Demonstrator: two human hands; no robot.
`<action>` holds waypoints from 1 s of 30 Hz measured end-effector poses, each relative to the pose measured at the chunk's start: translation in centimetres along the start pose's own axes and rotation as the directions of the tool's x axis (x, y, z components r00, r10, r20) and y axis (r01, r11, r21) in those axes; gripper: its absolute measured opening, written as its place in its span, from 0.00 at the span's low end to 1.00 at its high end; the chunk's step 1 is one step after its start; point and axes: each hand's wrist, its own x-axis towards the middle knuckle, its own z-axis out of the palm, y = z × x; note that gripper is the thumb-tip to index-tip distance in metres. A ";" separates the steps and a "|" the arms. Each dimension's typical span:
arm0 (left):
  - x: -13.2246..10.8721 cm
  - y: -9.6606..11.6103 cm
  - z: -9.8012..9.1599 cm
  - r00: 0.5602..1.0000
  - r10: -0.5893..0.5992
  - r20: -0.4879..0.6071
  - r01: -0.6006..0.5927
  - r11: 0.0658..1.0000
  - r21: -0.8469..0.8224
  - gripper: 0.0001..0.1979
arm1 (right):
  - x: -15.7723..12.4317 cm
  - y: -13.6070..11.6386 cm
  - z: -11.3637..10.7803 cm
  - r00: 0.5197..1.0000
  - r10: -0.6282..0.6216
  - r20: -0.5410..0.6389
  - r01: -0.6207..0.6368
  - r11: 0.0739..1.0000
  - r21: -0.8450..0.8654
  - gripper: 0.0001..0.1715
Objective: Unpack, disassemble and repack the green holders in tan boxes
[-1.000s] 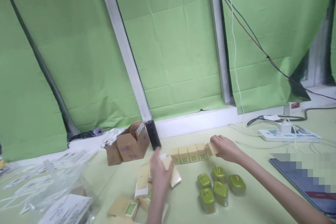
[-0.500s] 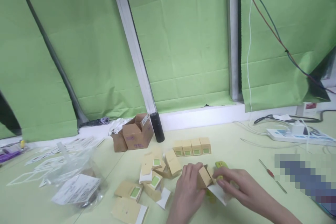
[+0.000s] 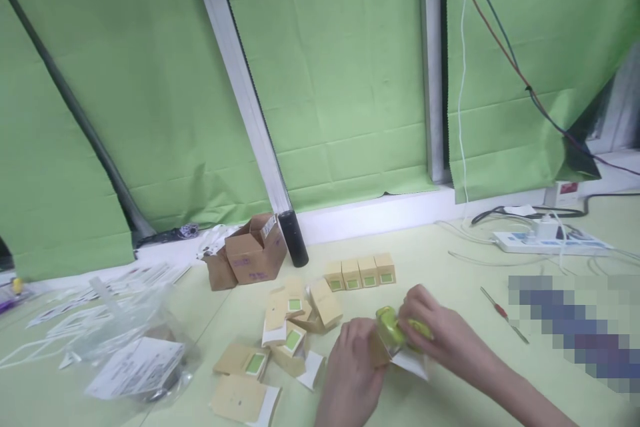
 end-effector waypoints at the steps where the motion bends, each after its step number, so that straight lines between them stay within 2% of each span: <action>1: -0.1 -0.3 -0.2 0.995 -0.095 -0.024 0.093 0.993 -0.066 0.28 | 0.0 1.1 -0.6 0.997 0.064 -0.033 -0.061 0.996 0.070 0.10; 3: -0.1 -1.1 -0.4 0.946 -0.310 -0.094 0.281 0.931 -0.233 0.28 | 0.0 3.9 -1.8 0.975 0.211 -0.068 -0.204 0.974 0.096 0.13; 5: 0.2 -1.8 -0.4 0.878 -0.468 -0.102 0.376 0.805 -0.459 0.28 | -0.1 6.9 -2.7 0.958 0.277 -0.067 -0.279 0.960 -0.012 0.11; 8: 1.0 -2.1 0.0 0.802 -0.597 -0.009 0.376 0.517 -0.769 0.31 | -0.4 10.6 -2.7 0.955 0.292 -0.053 -0.297 0.948 -0.117 0.07; 11: 1.8 -1.8 0.6 0.750 -0.652 0.112 0.323 0.213 -0.922 0.30 | -0.7 12.0 -1.6 0.969 0.245 -0.029 -0.246 0.951 -0.189 0.10; 14: 2.4 -1.3 1.0 0.720 -0.662 0.207 0.286 0.010 -0.958 0.26 | -0.3 10.7 0.0 0.988 0.152 -0.035 -0.156 0.962 -0.225 0.10; 15: 2.5 -1.1 1.2 0.707 -0.667 0.237 0.286 -0.037 -0.957 0.25 | 0.0 9.6 0.6 0.994 0.099 -0.036 -0.105 0.967 -0.232 0.14; 16: 2.6 -0.8 1.3 0.699 -0.664 0.264 0.286 -0.079 -0.955 0.24 | 0.3 8.3 1.3 0.999 0.034 -0.029 -0.040 0.971 -0.236 0.21; 17: 2.6 -0.6 1.3 0.707 -0.648 0.282 0.274 -0.117 -0.955 0.23 | 0.6 6.8 1.9 0.999 -0.046 -0.011 0.042 0.971 -0.236 0.28; 18: 2.7 -0.3 1.3 0.726 -0.623 0.290 0.250 -0.153 -0.956 0.22 | 1.0 5.3 2.6 0.981 -0.194 0.013 0.190 0.946 -0.264 0.34; 20: 2.7 0.1 1.2 0.767 -0.570 0.294 0.202 -0.221 -0.954 0.20 | 1.7 2.7 3.6 0.899 -0.431 0.071 0.432 0.852 -0.296 0.40; 22: 2.7 0.3 0.9 0.780 -0.544 0.310 0.178 -0.283 -0.943 0.19 | 2.5 1.0 4.2 0.834 -0.546 0.082 0.542 0.781 -0.311 0.38; 24: 2.8 0.0 0.4 0.760 -0.561 0.328 0.187 -0.294 -0.937 0.19 | 3.4 0.4 4.7 0.791 -0.610 0.053 0.592 0.739 -0.322 0.33; 25: 3.0 -0.3 0.2 0.751 -0.584 0.307 0.195 -0.247 -0.949 0.19 | 3.8 0.5 4.9 0.776 -0.630 0.036 0.605 0.727 -0.324 0.31; 27: 3.5 -1.1 -0.4 0.729 -0.649 0.216 0.230 -0.064 -0.971 0.20 | 4.7 1.1 5.6 0.769 -0.639 0.014 0.610 0.727 -0.315 0.26; 30: 4.7 -3.2 -1.4 0.677 -0.734 0.056 0.298 0.204 -0.932 0.22 | 6.9 2.4 6.6 0.837 -0.547 0.003 0.520 0.794 -0.314 0.19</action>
